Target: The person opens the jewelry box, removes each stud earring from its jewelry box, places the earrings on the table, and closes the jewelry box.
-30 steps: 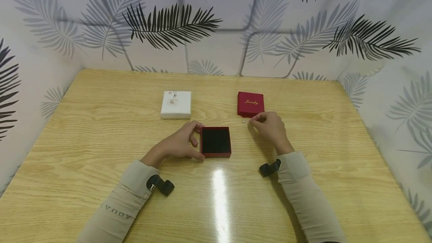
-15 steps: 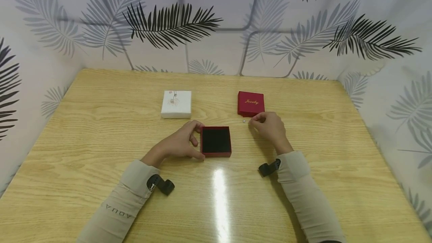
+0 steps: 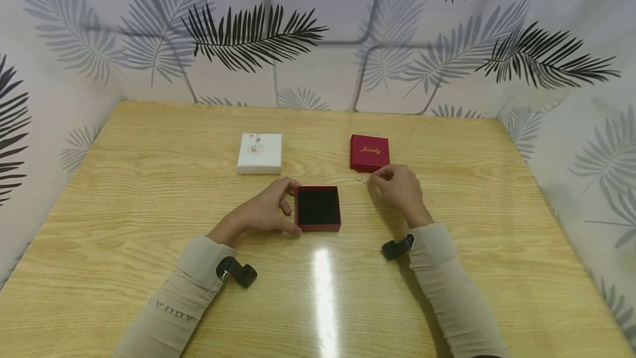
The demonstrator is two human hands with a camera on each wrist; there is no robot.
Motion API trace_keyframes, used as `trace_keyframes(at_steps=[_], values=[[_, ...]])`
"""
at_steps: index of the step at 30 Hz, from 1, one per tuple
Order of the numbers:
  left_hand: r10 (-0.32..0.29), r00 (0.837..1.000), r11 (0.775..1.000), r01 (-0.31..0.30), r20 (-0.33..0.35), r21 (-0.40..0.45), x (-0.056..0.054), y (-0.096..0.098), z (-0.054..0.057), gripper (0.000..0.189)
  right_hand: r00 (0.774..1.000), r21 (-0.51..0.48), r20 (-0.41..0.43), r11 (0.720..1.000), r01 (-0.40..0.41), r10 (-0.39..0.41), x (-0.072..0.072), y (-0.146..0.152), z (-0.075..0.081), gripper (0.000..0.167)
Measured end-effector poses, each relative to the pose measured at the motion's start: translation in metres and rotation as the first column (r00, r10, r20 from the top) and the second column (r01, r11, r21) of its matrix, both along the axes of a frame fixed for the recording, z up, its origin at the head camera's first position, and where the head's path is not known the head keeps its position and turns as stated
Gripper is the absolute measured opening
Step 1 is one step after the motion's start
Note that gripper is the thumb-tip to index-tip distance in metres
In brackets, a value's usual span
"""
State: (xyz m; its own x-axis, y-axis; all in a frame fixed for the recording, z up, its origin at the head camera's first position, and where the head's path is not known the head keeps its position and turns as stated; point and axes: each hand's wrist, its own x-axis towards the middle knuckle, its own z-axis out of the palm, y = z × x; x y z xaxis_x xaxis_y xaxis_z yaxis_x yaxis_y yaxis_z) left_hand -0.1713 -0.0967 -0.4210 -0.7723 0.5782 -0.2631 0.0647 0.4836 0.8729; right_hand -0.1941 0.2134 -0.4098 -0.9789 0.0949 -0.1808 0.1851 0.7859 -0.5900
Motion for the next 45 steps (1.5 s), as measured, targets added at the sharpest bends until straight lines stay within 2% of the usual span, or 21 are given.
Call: trace_keyframes(at_steps=[13, 21, 29, 40, 45], values=[[-0.002, 1.000, 1.000, 0.002, -0.003, -0.006, 0.000, -0.001, 0.002, 0.087, 1.000, -0.031, -0.017, 1.000, -0.003, 0.002, 0.001, 0.005, 0.013, 0.029], [0.010, 0.999, 1.000, -0.010, 0.030, 0.010, 0.000, 0.000, 0.002, 0.087, 0.990, -0.009, -0.128, 0.998, -0.059, 0.057, 0.004, 0.002, 0.024, 0.026], [0.019, 0.999, 1.000, -0.020, 0.049, 0.008, 0.001, 0.001, 0.003, 0.088, 0.982, -0.015, -0.177, 0.998, -0.066, 0.063, 0.006, 0.002, 0.034, 0.025], [0.013, 0.999, 1.000, -0.014, 0.046, 0.010, 0.000, -0.001, 0.003, 0.088, 0.983, -0.012, -0.165, 0.997, -0.082, 0.079, -0.006, 0.003, 0.039, 0.032], [0.016, 0.999, 1.000, -0.016, 0.052, 0.016, 0.001, 0.000, 0.003, 0.088, 0.978, 0.021, -0.176, 0.994, -0.107, 0.109, -0.011, 0.004, 0.036, 0.036]])
